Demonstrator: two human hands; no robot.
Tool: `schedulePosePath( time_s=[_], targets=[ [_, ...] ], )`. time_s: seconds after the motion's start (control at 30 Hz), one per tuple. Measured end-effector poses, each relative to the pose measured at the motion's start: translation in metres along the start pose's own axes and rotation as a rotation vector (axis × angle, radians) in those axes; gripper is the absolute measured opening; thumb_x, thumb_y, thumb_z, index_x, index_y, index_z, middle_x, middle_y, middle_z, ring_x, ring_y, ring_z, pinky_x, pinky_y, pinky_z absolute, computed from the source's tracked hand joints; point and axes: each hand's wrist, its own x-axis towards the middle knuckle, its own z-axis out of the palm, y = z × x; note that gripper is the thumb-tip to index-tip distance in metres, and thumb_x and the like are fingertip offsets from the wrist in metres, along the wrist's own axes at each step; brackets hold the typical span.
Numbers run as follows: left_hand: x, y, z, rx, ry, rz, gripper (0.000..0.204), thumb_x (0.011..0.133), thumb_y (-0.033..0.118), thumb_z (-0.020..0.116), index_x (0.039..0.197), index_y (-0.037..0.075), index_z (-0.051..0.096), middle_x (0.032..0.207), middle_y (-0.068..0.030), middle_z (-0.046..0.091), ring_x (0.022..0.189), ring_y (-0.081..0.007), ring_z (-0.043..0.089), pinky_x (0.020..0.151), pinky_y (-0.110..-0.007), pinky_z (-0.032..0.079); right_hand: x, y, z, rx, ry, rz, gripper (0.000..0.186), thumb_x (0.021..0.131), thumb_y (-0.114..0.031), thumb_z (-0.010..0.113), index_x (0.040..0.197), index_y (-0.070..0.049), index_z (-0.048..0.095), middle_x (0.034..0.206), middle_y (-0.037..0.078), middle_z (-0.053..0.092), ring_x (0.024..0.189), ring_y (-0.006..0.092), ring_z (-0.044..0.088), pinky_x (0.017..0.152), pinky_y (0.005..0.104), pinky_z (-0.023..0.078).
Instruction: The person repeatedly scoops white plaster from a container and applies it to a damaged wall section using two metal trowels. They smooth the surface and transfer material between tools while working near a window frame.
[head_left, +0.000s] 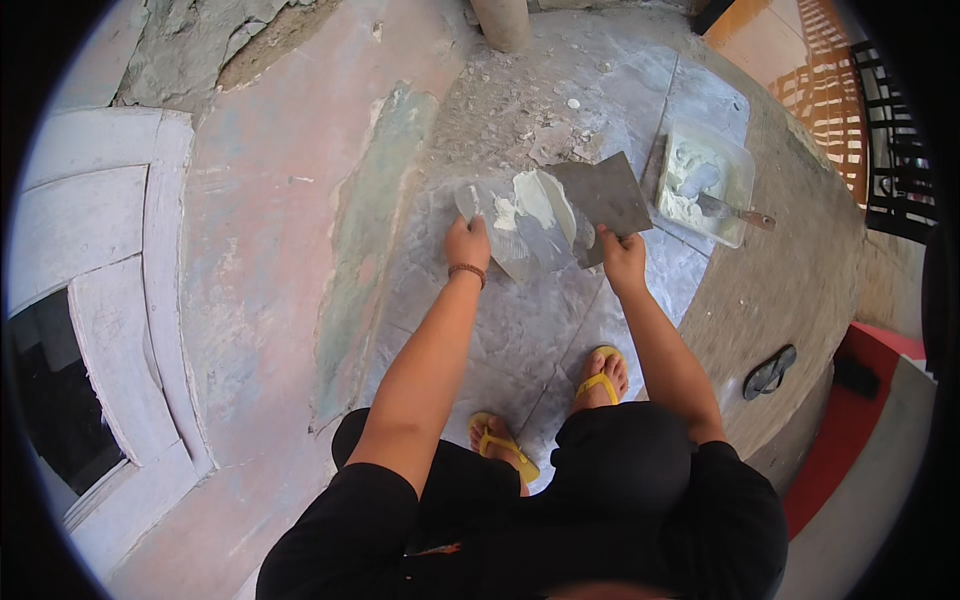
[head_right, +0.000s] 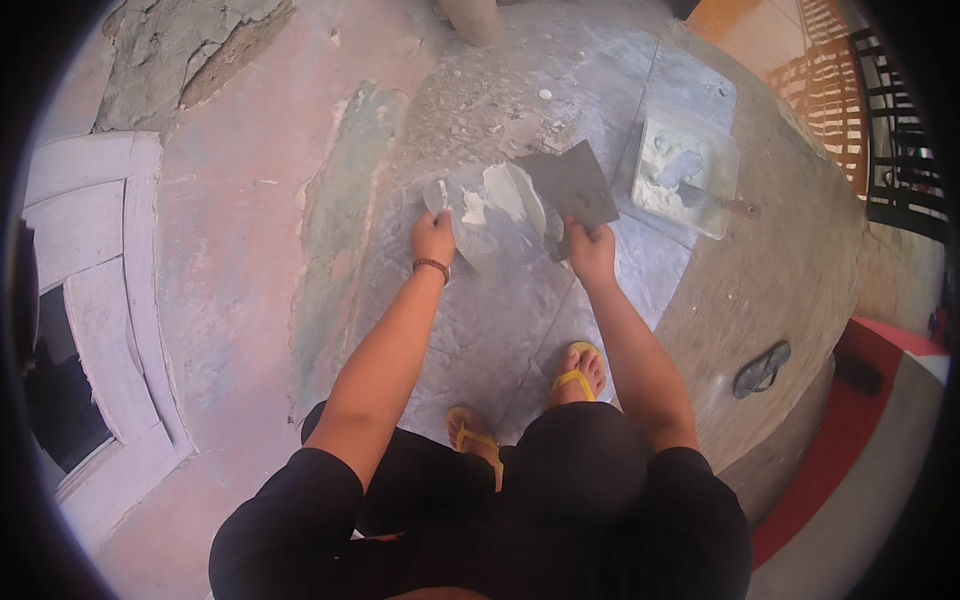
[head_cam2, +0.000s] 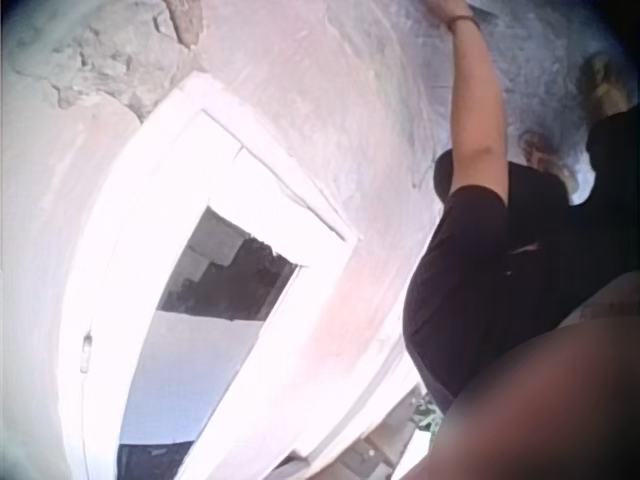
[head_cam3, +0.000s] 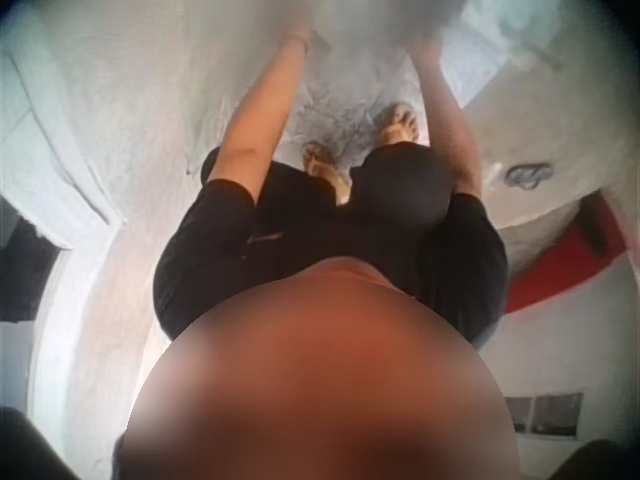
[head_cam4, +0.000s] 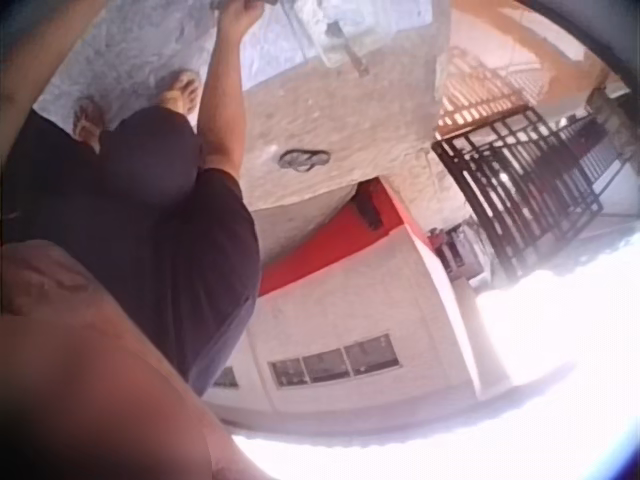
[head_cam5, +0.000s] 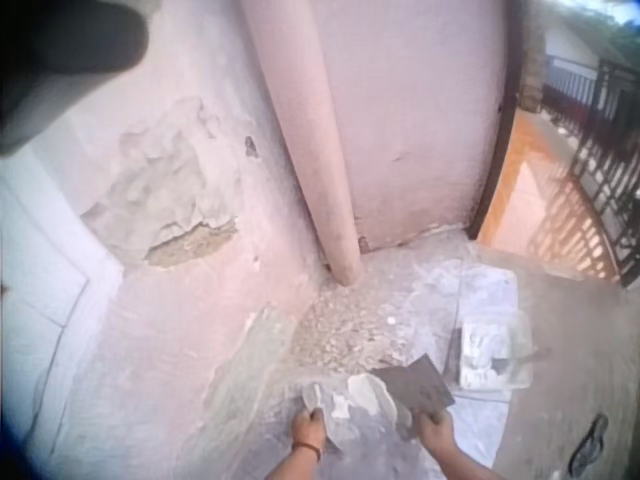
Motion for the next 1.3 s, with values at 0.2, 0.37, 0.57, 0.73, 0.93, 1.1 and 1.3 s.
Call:
schedulePosePath(
  time_s=[0.2,0.37,0.57,0.73,0.93,1.1,1.3],
  targets=[
    [0.016,0.001,0.008,0.041,-0.036,-0.025,0.033,0.092,0.026,0.057,0.102,-0.004,0.067,0.095,-0.0266,0.069,0.093,-0.0436,0.065,0.081,-0.046,0.050,0.029,0.001,0.008,-0.084,-0.116,0.023,0.021,0.093,-0.013,0.064,0.106,0.004,0.068,0.092,0.007,0.071,0.084,0.0125,0.062,0.075,0.0310,0.049],
    [0.024,-0.006,0.017,-0.112,-0.088,-0.040,0.034,0.092,0.025,0.058,0.105,-0.005,0.066,0.097,-0.0273,0.069,0.096,-0.0442,0.065,0.083,-0.046,0.050,0.036,0.008,0.020,0.051,-0.204,0.123,0.022,0.093,-0.013,0.065,0.109,0.003,0.067,0.095,0.007,0.071,0.084,0.0133,0.062,0.074,0.0312,0.048],
    [0.015,0.002,0.000,-0.240,-0.169,-0.133,0.031,0.096,0.020,0.058,0.109,-0.007,0.067,0.090,-0.0100,0.068,0.083,-0.0186,0.062,0.078,-0.033,0.048,0.006,-0.004,0.026,0.270,-0.163,0.321,0.023,0.092,-0.010,0.065,0.113,0.001,0.065,0.104,0.006,0.069,0.088,0.0127,0.061,0.076,0.0309,0.048],
    [-0.015,0.049,-0.056,-0.413,-0.247,-0.174,0.028,0.096,0.020,0.058,0.102,-0.006,0.067,0.091,-0.0078,0.068,0.083,-0.0142,0.059,0.076,-0.030,0.046,-0.038,-0.101,0.012,0.004,-0.243,-0.114,0.024,0.093,-0.004,0.062,0.116,0.001,0.065,0.109,0.006,0.069,0.095,0.0162,0.064,0.081,0.0310,0.051],
    [-0.092,0.194,-0.172,-0.862,-0.408,-0.169,0.025,0.097,0.018,0.055,0.105,-0.003,0.066,0.099,-0.0086,0.068,0.088,-0.0144,0.063,0.076,-0.029,0.050,-0.117,-0.342,-0.010,-0.348,-0.417,-0.613,0.032,0.082,0.002,0.067,0.113,-0.001,0.070,0.118,0.017,0.069,0.116,0.0342,0.064,0.102,0.0417,0.048],
    [-0.170,0.326,-0.292,-1.348,-0.819,-0.304,0.041,0.102,0.029,0.044,0.123,-0.003,0.057,0.115,-0.0186,0.066,0.102,-0.0303,0.067,0.086,-0.044,0.058,-0.182,-0.535,-0.022,-0.365,-0.449,-1.004,0.021,0.083,-0.007,0.070,0.103,-0.003,0.072,0.112,0.016,0.071,0.114,0.0369,0.065,0.107,0.0568,0.042],
    [-0.255,0.469,-0.396,-1.382,-0.933,-0.113,0.049,0.102,0.036,0.044,0.134,-0.001,0.051,0.129,-0.0199,0.060,0.112,-0.0333,0.063,0.094,-0.047,0.054,-0.248,-0.728,-0.032,-0.306,-0.372,-1.192,0.021,0.086,-0.011,0.064,0.104,-0.006,0.074,0.113,0.012,0.071,0.114,0.0334,0.063,0.110,0.0562,0.041]
  ],
)
